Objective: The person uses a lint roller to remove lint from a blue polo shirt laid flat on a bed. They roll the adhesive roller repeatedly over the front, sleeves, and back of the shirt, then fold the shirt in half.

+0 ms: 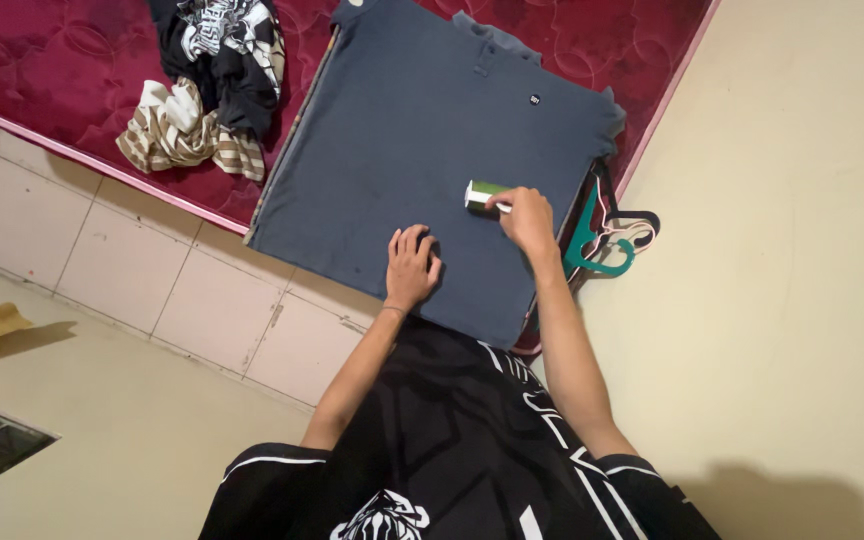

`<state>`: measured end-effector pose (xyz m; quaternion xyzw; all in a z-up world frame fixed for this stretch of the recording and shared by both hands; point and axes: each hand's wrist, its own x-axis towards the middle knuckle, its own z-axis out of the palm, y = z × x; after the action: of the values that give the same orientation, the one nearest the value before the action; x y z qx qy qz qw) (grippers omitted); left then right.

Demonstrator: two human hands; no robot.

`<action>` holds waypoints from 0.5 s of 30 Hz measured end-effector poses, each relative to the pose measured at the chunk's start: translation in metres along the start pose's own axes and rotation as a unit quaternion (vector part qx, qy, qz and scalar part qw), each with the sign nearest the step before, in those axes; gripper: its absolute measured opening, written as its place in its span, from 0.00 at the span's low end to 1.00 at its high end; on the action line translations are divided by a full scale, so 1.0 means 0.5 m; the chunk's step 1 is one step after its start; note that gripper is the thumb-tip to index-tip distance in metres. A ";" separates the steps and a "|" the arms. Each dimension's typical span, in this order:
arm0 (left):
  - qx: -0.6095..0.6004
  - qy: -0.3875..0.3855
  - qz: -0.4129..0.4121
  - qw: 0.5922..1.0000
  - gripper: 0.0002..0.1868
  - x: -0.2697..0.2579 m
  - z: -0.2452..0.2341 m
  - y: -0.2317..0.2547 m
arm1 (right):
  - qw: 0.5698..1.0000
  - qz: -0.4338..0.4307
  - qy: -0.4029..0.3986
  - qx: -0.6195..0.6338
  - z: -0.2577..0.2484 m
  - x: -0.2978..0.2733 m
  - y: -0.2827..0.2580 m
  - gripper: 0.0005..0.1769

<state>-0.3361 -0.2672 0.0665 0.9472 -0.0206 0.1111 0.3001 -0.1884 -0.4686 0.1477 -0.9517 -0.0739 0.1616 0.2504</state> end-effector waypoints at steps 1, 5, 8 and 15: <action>-0.001 0.000 -0.002 1.000 0.18 0.000 0.000 0.001 | 1.000 0.006 0.014 0.000 0.001 0.003 0.000 0.16; -0.002 -0.004 -0.005 1.000 0.18 -0.001 0.002 0.001 | 0.978 -0.149 0.138 0.057 0.018 0.019 0.015 0.22; -0.002 -0.003 -0.003 1.000 0.18 0.002 0.005 -0.002 | 0.999 -0.039 0.023 0.005 0.005 0.025 0.022 0.20; 0.003 -0.004 -0.005 1.000 0.18 -0.001 0.006 -0.003 | 0.998 -0.049 0.027 0.020 -0.002 0.021 0.028 0.20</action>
<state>-0.3359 -0.2676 0.0629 0.9487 -0.0168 0.1054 0.2977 -0.1773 -0.4786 0.1385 -0.9457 -0.1101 0.1251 0.2791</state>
